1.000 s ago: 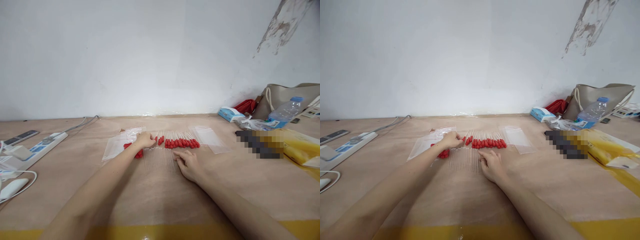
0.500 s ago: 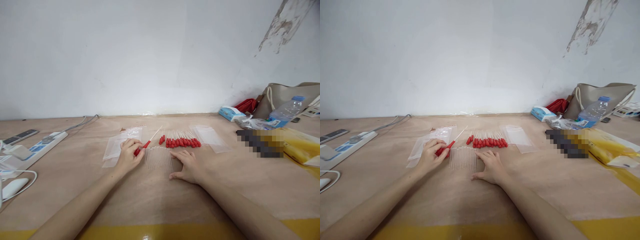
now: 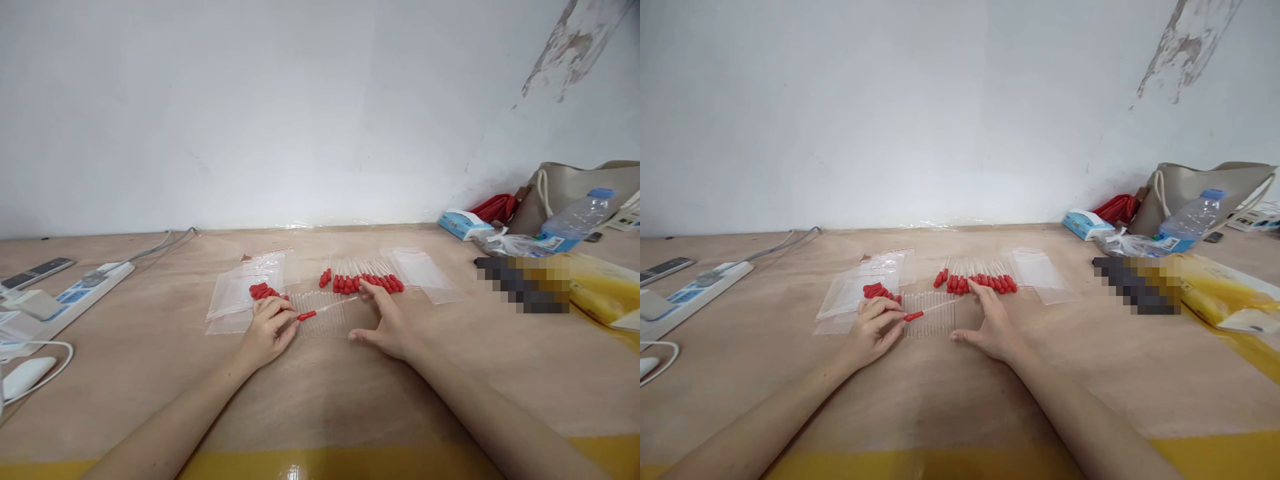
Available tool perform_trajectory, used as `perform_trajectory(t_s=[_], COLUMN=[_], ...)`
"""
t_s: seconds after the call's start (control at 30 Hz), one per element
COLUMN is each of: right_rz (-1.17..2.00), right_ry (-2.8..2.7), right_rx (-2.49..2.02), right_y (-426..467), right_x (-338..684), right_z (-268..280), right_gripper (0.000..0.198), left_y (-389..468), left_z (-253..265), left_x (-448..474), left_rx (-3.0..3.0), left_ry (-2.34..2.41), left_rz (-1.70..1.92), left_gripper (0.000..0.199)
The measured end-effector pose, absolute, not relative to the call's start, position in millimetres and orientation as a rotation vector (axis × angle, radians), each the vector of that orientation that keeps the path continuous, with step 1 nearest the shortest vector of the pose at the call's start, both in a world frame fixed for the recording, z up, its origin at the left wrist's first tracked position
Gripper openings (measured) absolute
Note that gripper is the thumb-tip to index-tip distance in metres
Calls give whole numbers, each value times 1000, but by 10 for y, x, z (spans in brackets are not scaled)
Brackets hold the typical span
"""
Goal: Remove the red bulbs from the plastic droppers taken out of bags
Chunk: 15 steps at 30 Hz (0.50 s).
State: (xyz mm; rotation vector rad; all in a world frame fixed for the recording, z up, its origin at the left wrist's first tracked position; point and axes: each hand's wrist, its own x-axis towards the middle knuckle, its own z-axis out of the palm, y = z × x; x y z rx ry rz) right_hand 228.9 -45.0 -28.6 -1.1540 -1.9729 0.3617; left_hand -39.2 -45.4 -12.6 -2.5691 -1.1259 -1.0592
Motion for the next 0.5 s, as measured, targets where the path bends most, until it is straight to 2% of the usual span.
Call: perform_trajectory(t_s=[0.07, 0.17, 0.3, 0.37, 0.5], right_rz=[175, -128, -278, -270, -183], right_ry=[-1988, -2156, -2259, -2260, -2254], right_rx=[-1091, -976, -883, -875, -879], right_y=[-455, -490, -545, -563, -591], right_x=[2309, 2284, 2174, 2120, 2053], right_z=[-264, -223, -217, -234, -261], right_gripper=[85, 55, 25, 19, 21], left_y=[-466, -481, -521, -549, -586], left_z=[-130, -149, -154, -142, -132], left_x=[-382, -356, -298, -259, -172], left_rx=[-2615, -2662, -2682, -2689, -2744], left_ry=[-1068, -979, -910, -926, -957], left_rz=[-1011, -963, -978, -1011, -1004], left_gripper=[12, 12, 14, 17, 29])
